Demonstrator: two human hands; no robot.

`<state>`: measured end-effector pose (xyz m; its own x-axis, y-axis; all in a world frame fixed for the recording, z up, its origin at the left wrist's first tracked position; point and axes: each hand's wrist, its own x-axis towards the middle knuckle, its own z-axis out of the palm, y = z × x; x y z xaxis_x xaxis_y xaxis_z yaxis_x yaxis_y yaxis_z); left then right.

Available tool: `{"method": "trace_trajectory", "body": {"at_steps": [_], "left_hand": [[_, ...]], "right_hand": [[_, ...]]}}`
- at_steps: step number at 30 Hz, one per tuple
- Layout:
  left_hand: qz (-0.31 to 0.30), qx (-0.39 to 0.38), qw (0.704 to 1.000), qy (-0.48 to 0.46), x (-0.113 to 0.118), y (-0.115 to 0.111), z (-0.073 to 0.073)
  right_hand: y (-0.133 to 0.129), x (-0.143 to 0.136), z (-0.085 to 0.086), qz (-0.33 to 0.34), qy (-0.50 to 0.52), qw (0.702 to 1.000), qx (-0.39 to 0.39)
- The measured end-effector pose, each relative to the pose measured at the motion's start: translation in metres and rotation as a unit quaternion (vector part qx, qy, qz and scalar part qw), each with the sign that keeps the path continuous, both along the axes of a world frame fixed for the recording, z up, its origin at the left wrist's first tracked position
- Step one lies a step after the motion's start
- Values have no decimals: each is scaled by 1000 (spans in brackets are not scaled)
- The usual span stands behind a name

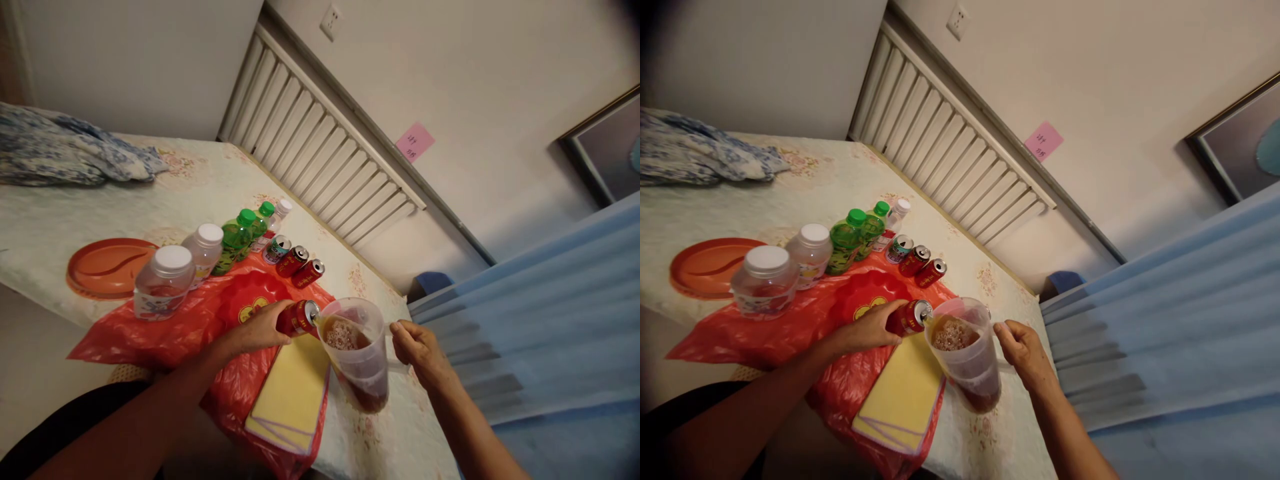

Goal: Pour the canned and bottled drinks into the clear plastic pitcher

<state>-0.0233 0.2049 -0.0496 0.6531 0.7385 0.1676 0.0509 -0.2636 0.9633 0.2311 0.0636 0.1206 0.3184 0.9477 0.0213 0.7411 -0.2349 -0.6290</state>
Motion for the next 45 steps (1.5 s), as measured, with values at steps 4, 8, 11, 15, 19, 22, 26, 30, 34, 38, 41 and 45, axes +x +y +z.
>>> {"method": "trace_trajectory", "body": {"at_steps": [4,8,11,15,19,22,26,30,34,38,41,45], "left_hand": [[-5,-2,1000,-7,2,1,-4],[2,6,1000,-5,4,2,-6],[7,11,1000,-5,5,2,-8],[23,10,1000,3,1,0,-7],[37,-6,999,-3,-9,-3,-2],[20,-22,999,-27,-18,-9,0],[-58,-76,993,-74,-26,-19,-5],[-117,-113,984,-77,-29,-29,-14],[-158,-135,975,-73,-30,-36,-16],[-176,-137,972,-75,-27,-41,-15],[-169,-119,977,-57,-27,-41,-12],[-171,-104,978,-59,-27,-40,-11]], "right_hand": [[0,1,0,2,-4,1000,-1],[-1,5,-4,-1,12,1000,4],[-2,7,-10,2,50,999,15],[-4,7,-18,-12,143,988,50],[-2,2,-20,-18,249,963,100],[7,-3,-19,-24,321,935,150],[29,-14,-18,-52,400,887,223],[60,-32,-26,-43,433,861,264],[91,-52,-47,-23,475,839,262],[117,-74,-72,-6,524,818,238],[129,-88,-87,-7,544,808,223],[135,-99,-105,-3,545,807,226]]}}
